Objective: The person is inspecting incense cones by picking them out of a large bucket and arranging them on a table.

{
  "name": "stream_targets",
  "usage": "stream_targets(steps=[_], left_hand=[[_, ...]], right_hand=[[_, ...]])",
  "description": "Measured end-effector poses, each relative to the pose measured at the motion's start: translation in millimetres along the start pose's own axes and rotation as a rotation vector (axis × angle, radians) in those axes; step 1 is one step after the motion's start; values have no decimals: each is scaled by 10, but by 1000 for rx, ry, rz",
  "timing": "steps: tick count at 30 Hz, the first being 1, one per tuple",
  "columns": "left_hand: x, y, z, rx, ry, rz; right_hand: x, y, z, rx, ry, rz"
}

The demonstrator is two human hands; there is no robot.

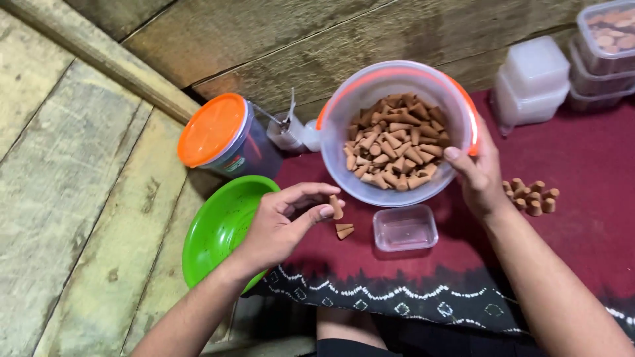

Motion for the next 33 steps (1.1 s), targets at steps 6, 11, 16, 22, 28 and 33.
stream_targets(steps=[6,11,16,22,28,33], left_hand=[[-411,-292,-85,14,-494,-348],[-54,-768,-457,172,-628,-369],[368,-1134,-755,431,-648,-278],[393,-1393,-726,350,-1098,-304],[823,-1527,-689,390,-1250,-141],[387,-1463,-625,308,-681,-161]], right_hand=[[360,-33,-207,39,65,127],[459,8,-322,19,37,134],[360,-6,-202,1,29,111],[283,-5,-134,-3,24,100],[333,-14,-142,-3,-7,96],[447,-12,-200,-2,-1,51]])
Point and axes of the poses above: each hand's wrist, its own y-axis away from the middle knuckle, its own z-axis out of the back of the hand, x = y × z, the point moved 7 cm from there along -y, towards the middle knuckle
